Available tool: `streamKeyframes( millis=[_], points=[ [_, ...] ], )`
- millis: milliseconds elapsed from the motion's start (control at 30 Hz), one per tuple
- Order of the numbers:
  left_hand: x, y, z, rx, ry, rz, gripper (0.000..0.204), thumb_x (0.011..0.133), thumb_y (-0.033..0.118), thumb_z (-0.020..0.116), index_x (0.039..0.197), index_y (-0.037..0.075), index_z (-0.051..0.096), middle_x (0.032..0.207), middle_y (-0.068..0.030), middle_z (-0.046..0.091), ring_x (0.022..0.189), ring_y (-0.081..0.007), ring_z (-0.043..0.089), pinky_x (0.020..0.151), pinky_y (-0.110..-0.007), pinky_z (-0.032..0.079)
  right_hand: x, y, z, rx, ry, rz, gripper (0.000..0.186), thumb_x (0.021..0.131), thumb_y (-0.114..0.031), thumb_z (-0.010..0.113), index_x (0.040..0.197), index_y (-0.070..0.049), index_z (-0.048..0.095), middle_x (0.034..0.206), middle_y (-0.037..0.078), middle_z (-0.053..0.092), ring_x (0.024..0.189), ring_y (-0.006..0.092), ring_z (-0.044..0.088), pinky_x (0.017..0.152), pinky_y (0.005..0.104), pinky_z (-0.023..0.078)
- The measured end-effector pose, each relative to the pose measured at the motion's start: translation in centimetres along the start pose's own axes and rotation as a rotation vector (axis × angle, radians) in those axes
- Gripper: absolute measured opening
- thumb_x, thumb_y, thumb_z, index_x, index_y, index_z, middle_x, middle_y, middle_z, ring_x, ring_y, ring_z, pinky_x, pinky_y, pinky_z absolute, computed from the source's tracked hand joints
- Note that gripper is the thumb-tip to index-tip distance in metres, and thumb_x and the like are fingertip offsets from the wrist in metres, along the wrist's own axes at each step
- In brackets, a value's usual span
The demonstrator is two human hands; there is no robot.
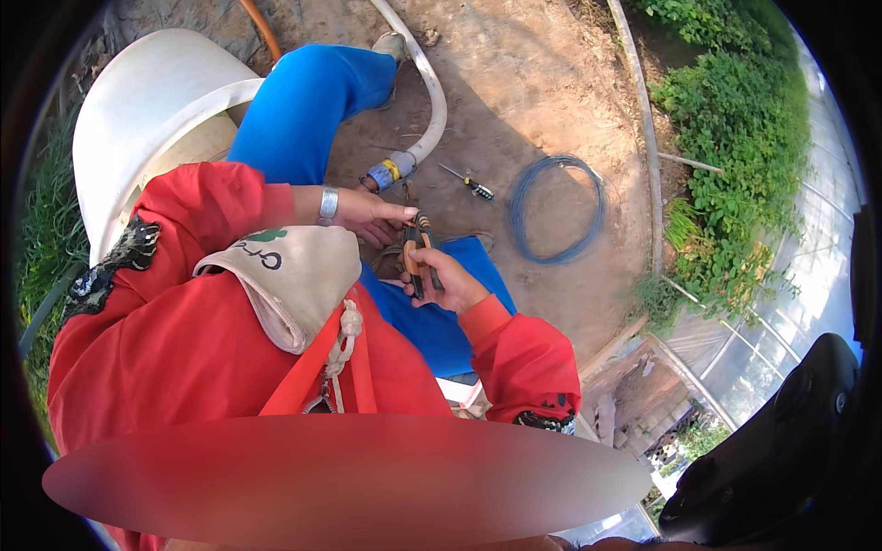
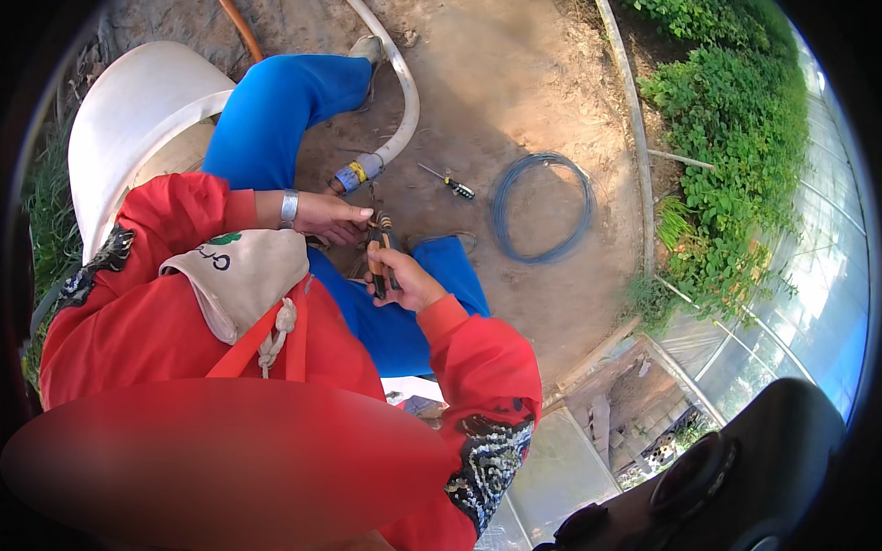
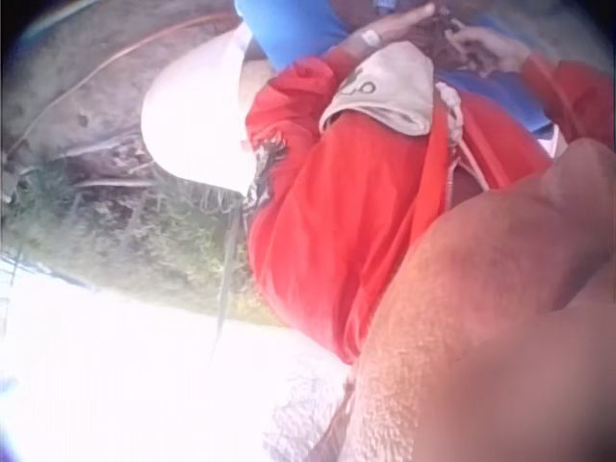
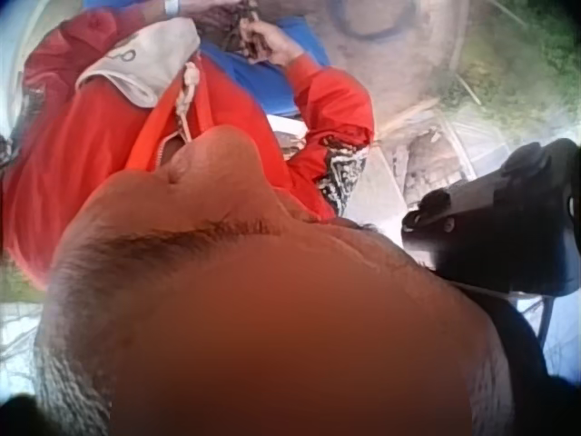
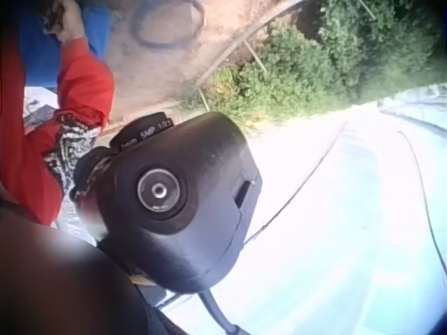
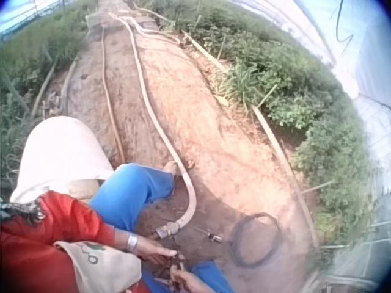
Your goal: The person uses pliers to cut a blue hose and then secures a connector onto a white pipe using a screwdriver. The person works on the ground in an outdoor area.
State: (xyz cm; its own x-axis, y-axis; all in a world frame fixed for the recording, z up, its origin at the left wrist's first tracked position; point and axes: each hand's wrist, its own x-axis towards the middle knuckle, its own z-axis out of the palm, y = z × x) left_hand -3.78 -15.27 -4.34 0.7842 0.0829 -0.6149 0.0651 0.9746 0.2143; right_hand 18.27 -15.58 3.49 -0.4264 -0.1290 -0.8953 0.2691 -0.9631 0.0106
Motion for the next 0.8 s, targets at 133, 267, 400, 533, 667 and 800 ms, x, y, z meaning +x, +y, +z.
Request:
streamKeyframes(
  millis=[133,267,400,533,667,800],
  points=[
    [3.9,-2.8,1.6,-0.431,-0.292,0.020,0.058,0.090,0.058,0.054,0.126,0.013,0.055,0.131,-0.0107,0.056,0.115,-0.0257,0.056,0.091,-0.042,0.047,0.6,0.7,0.5,0.219,-0.275,-0.057,0.032,0.090,-0.044,0.054,0.102,-0.015,0.055,0.082,0.005,0.058,0.070,0.0200,0.057,0.059,0.0378,0.044],
    [4.4,-3.4,2.6,-0.767,-0.407,0.265,0.042,0.092,0.039,0.060,0.126,0.015,0.055,0.126,-0.0093,0.060,0.110,-0.0275,0.059,0.089,-0.046,0.050,1.6,2.2,1.4,0.500,-0.512,-0.134,0.037,0.091,-0.046,0.049,0.110,-0.014,0.054,0.089,0.007,0.056,0.074,0.0210,0.055,0.061,0.0364,0.043],
    [4.0,-2.6,3.0,-0.699,-0.162,0.193,0.027,0.091,0.031,0.062,0.112,0.013,0.059,0.120,-0.0050,0.064,0.107,-0.0241,0.063,0.091,-0.045,0.051,1.3,1.7,1.6,0.454,-0.509,-0.222,0.048,0.092,-0.052,0.046,0.113,-0.010,0.055,0.093,0.007,0.058,0.077,0.0225,0.058,0.064,0.0374,0.047],
    [4.9,-1.7,4.7,-0.677,0.039,0.320,0.017,0.092,0.024,0.062,0.100,0.010,0.061,0.107,-0.0063,0.069,0.098,-0.0201,0.066,0.085,-0.039,0.054,-2.8,-0.8,0.9,-0.599,0.407,-0.126,0.076,0.084,-0.068,0.049,0.118,-0.001,0.055,0.097,0.015,0.067,0.083,0.0291,0.067,0.067,0.0378,0.055],
    [8.1,0.4,7.1,-0.836,0.137,0.327,0.014,0.090,0.023,0.065,0.094,0.010,0.063,0.100,-0.0068,0.070,0.092,-0.0210,0.067,0.086,-0.038,0.053,-5.1,0.9,2.8,-1.730,1.207,-0.400,0.068,0.087,-0.044,0.057,0.134,0.004,0.043,0.120,0.020,0.058,0.105,0.0351,0.060,0.079,0.0491,0.051],
    [12.0,2.8,7.2,-0.922,-0.208,0.421,0.021,0.093,0.029,0.060,0.097,0.009,0.065,0.099,-0.0078,0.069,0.093,-0.0248,0.065,0.087,-0.043,0.051,-0.5,-0.1,3.1,-1.891,1.628,-0.264,0.052,0.092,-0.022,0.049,0.140,-0.003,0.041,0.124,0.019,0.052,0.112,0.0363,0.052,0.094,0.0594,0.039]
  ],
)
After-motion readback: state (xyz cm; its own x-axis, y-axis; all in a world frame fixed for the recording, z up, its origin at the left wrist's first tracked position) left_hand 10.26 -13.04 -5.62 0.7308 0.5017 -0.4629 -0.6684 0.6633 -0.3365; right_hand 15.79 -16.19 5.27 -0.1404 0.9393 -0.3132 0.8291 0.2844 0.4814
